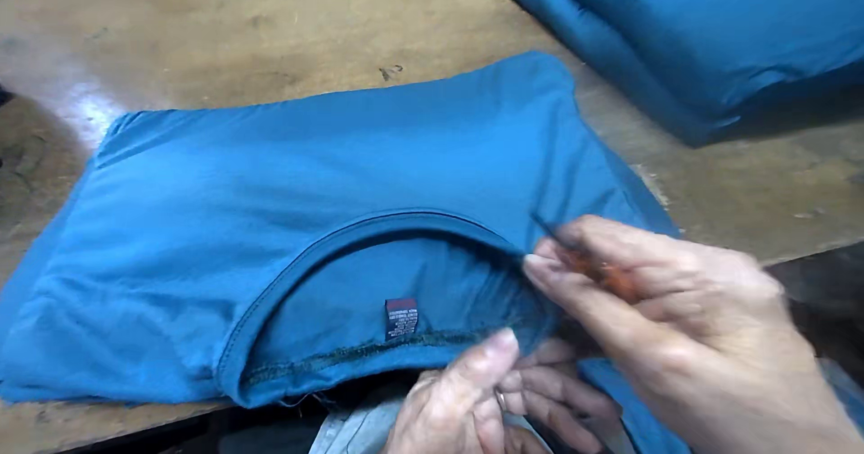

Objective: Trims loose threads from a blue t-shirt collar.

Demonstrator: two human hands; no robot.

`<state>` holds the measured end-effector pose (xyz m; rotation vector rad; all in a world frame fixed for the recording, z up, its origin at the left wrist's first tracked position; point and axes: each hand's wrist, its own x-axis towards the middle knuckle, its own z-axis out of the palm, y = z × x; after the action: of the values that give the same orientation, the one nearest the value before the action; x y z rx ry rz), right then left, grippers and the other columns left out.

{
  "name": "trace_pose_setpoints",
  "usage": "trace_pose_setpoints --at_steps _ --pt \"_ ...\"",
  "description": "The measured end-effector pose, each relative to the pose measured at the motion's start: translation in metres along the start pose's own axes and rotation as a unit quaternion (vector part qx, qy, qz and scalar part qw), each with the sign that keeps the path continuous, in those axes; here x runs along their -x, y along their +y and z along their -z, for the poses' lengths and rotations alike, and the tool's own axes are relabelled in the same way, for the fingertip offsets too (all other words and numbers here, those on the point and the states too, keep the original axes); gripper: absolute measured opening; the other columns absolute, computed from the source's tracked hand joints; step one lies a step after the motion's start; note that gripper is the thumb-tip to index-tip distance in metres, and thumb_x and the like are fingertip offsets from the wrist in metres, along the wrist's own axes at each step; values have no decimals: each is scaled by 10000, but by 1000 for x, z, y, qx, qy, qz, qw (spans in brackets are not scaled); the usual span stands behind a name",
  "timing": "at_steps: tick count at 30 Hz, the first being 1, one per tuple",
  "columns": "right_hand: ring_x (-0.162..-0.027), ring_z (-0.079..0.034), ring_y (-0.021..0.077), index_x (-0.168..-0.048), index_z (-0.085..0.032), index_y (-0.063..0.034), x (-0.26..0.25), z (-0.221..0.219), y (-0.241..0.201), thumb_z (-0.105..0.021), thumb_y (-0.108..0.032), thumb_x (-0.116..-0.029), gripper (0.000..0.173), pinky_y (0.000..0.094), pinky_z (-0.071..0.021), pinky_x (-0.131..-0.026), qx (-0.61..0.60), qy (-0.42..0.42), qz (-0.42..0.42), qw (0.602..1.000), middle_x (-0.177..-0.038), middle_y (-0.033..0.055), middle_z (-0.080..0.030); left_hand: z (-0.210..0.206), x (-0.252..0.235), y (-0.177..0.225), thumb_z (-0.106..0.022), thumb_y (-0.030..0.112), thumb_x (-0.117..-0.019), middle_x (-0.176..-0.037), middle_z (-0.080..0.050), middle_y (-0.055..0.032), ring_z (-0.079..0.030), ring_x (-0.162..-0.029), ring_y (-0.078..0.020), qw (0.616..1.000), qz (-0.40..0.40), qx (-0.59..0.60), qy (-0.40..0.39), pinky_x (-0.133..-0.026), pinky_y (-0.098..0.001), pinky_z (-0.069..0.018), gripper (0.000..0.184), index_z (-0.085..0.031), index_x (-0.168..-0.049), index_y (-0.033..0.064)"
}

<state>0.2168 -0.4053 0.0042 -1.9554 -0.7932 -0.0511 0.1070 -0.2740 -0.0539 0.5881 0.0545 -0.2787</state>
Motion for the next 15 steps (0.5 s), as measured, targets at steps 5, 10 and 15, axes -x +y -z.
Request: trace_pose_setpoints --at_steps 5,10,15 --pt "-490 -471 6 -1031 -680 -173 19 9 29 -602 -195 -1029 81 162 -436 -448 -217 7 -90 972 -685 -60 -574 -2 -4 -1 -155 305 -1137 -1365 -632 -198 -704 -1054 -219 998 -22 56 29 -772 -320 -593 581 -571 -1385 -16" --pt "-412 -411 -19 -914 -646 -64 22 2 23 -548 -63 -996 128 132 -385 -404 -416 50 -175 891 -544 -39 -487 -2 3 -4 -220 254 -1137 -1314 -655 -210 -700 -1085 -254 993 -46 97 42 -783 -357 -603 512 -576 -1362 -38" --pt "-382 -396 -6 -956 -632 -38 22 -3 20 -467 -60 -1035 184 135 -353 -372 -514 73 -244 819 -525 -6 -470 -3 6 -3 -453 194 -1094 -1064 -756 -146 -744 -897 -188 995 -56 25 75 -684 -305 -610 334 -701 -1157 -21"
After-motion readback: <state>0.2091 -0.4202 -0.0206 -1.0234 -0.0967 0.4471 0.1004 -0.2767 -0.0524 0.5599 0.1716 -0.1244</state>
